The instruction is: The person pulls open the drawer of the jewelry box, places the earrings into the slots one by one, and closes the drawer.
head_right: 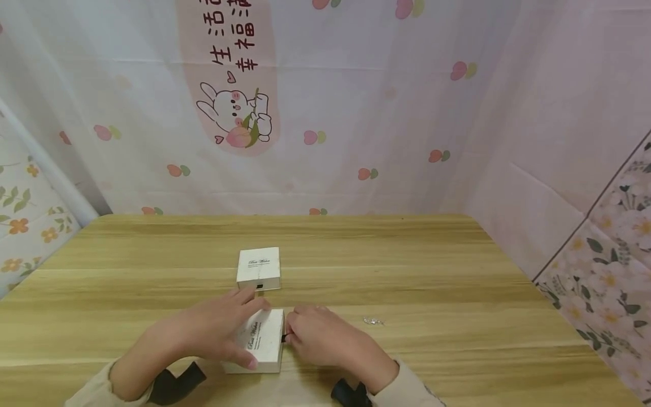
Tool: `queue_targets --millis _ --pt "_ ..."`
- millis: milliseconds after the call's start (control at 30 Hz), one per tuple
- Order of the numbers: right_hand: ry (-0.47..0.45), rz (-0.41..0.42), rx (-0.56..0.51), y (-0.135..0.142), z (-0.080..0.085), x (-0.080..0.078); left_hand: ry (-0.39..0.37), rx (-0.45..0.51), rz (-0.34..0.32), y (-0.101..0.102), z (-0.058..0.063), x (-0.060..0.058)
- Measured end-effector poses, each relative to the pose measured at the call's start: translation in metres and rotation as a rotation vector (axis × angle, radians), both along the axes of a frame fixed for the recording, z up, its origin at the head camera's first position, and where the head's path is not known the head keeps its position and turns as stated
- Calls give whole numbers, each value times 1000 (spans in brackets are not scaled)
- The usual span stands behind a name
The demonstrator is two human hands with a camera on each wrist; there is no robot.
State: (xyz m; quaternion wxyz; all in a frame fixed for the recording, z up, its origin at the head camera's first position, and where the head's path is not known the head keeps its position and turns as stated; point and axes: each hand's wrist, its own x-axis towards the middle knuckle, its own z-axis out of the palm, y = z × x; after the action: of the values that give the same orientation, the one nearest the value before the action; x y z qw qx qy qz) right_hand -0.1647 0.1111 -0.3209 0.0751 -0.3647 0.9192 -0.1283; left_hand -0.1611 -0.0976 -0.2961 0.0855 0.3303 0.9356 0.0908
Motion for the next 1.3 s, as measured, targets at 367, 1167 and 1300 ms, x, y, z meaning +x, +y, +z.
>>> queue_targets --millis 367,1167,1300 --pt "49 29 16 -1 0 0 -13 5 17 0 1 1" --pt "106 20 96 1 4 2 -17 -8 4 1 2 2" --pt "114 32 106 2 4 1 -18 -2 11 0 3 3"
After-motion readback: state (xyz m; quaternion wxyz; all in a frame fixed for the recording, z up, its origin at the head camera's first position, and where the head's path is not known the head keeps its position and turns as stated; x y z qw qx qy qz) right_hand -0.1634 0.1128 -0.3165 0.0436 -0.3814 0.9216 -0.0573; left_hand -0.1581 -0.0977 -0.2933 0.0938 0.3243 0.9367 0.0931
